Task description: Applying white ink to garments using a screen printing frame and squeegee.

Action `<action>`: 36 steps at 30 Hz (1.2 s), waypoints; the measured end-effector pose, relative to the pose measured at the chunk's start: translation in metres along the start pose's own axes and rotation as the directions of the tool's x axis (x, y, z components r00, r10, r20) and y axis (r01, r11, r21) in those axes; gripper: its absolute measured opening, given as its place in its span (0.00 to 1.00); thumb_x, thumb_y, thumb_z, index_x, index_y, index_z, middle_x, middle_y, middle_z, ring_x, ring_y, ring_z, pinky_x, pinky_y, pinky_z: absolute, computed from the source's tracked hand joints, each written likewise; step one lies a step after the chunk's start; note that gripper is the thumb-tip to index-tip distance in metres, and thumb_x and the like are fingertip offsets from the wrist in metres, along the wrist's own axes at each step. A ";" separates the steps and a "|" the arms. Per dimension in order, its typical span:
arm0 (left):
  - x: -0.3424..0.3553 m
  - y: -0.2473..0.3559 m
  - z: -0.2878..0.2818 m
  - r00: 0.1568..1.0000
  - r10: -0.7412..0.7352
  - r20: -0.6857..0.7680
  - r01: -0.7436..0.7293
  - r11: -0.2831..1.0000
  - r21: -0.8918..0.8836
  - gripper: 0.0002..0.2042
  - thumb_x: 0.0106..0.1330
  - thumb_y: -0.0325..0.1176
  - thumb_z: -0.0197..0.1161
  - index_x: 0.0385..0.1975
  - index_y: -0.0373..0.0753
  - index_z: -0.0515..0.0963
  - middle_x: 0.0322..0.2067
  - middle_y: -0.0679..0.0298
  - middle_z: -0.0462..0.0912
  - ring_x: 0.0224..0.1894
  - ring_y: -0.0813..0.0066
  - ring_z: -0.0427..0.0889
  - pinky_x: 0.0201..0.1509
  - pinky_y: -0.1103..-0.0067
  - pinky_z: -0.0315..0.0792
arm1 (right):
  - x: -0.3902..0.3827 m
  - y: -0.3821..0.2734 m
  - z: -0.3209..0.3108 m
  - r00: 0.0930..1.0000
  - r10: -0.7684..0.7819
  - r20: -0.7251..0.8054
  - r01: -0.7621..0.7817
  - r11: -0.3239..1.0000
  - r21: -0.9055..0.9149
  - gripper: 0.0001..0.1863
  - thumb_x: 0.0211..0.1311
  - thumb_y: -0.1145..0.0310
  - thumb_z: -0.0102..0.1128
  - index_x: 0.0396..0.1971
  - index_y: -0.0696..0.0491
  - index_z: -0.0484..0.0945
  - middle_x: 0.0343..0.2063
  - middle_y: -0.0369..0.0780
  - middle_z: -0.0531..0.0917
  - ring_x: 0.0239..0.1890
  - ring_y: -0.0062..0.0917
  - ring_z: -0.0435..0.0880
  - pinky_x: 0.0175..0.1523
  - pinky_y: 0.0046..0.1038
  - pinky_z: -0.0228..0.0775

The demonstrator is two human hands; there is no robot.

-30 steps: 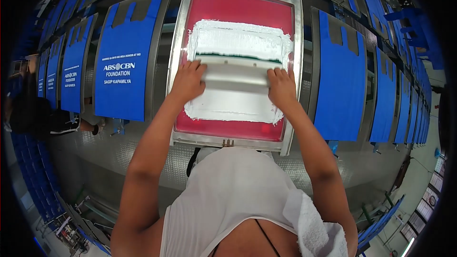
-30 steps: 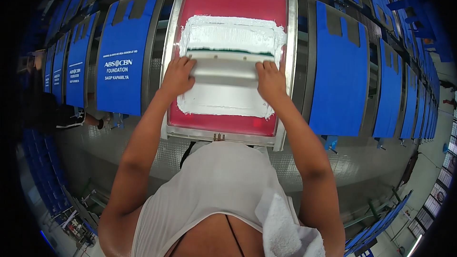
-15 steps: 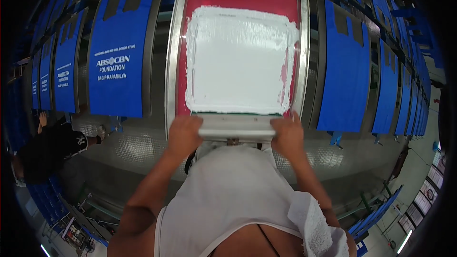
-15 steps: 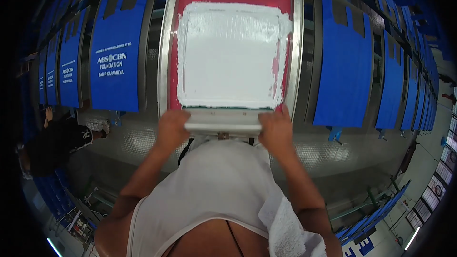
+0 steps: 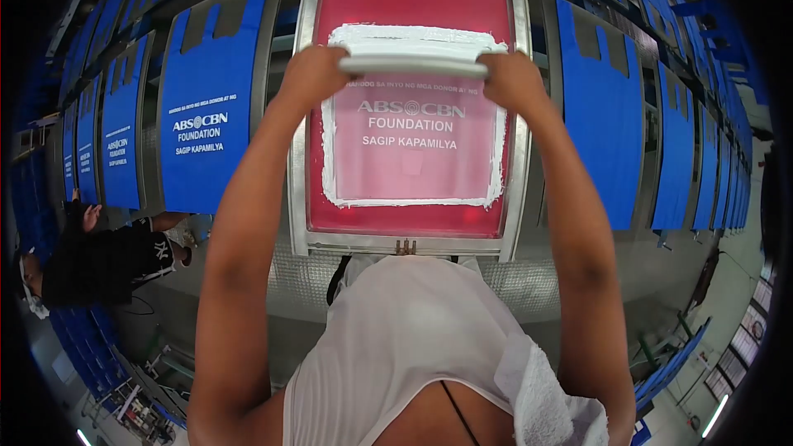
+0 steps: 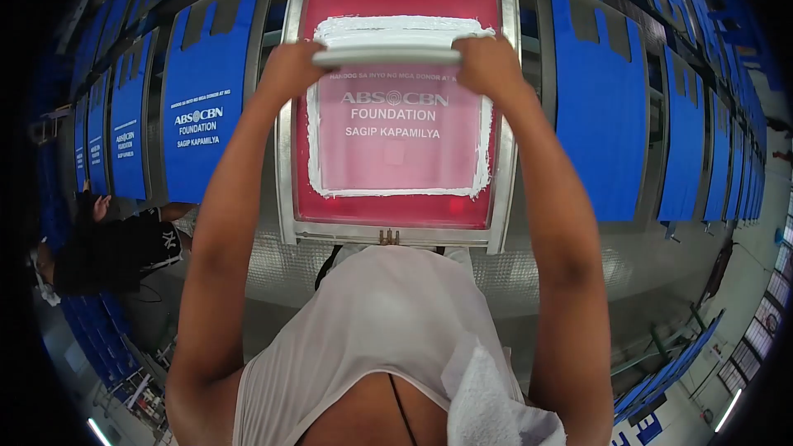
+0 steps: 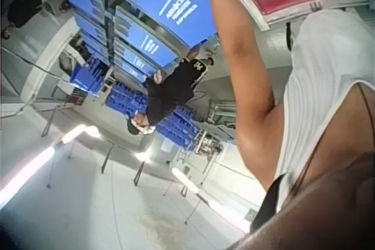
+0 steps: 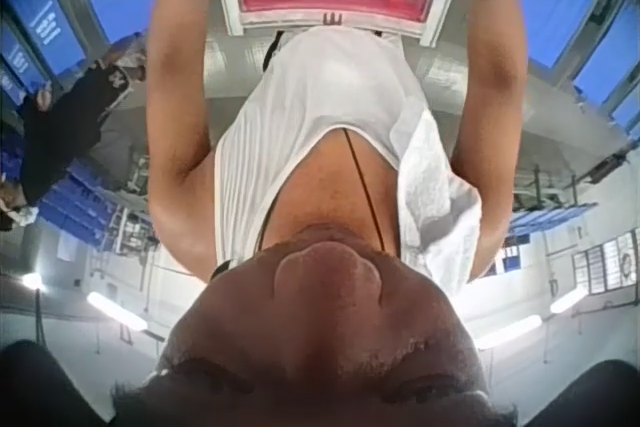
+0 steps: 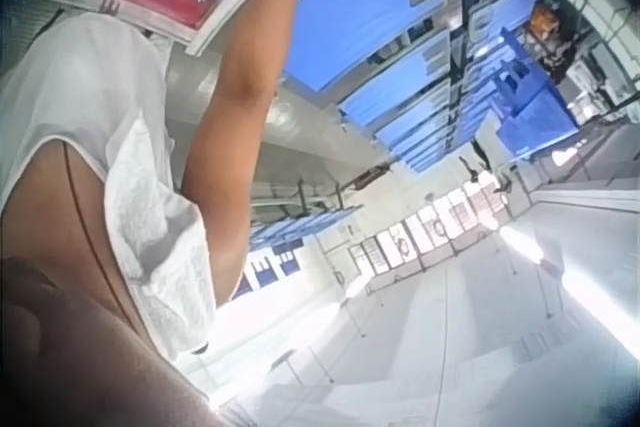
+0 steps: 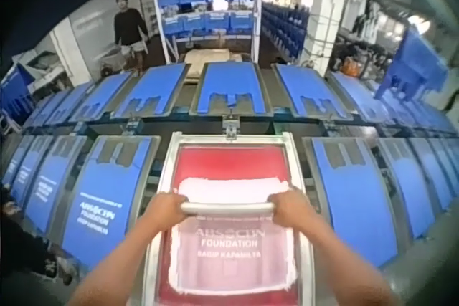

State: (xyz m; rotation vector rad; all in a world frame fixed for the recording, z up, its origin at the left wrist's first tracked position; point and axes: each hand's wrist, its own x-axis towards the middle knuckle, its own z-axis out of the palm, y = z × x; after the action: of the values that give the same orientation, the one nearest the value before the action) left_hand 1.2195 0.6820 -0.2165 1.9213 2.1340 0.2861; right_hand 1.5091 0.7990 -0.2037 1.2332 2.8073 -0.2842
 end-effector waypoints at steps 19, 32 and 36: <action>0.027 -0.001 -0.002 1.000 -0.007 -0.002 0.007 1.000 0.010 0.15 0.50 0.45 0.68 0.35 0.45 0.82 0.26 0.54 0.82 0.32 0.57 0.82 0.37 0.65 0.75 | 0.024 0.012 -0.002 1.000 0.017 0.008 -0.016 0.999 -0.033 0.19 0.40 0.69 0.58 0.39 0.45 0.81 0.30 0.43 0.83 0.36 0.37 0.83 0.42 0.38 0.74; -0.189 0.030 0.073 0.988 0.101 -0.114 -0.113 0.988 -0.109 0.19 0.34 0.23 0.65 0.33 0.38 0.78 0.36 0.57 0.80 0.40 0.58 0.77 0.48 0.66 0.69 | -0.175 -0.060 0.058 0.998 0.017 -0.054 -0.010 0.991 0.136 0.21 0.32 0.79 0.60 0.34 0.51 0.79 0.28 0.41 0.82 0.37 0.36 0.79 0.64 0.47 0.55; -0.054 0.016 0.030 0.996 -0.091 0.015 0.092 0.995 -0.047 0.17 0.43 0.33 0.69 0.37 0.43 0.80 0.31 0.53 0.80 0.36 0.54 0.80 0.41 0.65 0.74 | -0.052 -0.012 0.043 1.000 0.021 0.006 -0.021 0.996 -0.092 0.16 0.39 0.71 0.61 0.34 0.45 0.80 0.24 0.41 0.82 0.33 0.34 0.82 0.58 0.42 0.61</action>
State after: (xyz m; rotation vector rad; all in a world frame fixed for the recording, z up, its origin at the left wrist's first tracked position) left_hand 1.2495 0.6290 -0.2371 1.7884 2.1794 0.3027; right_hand 1.5346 0.7452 -0.2372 1.2393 2.7659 -0.1560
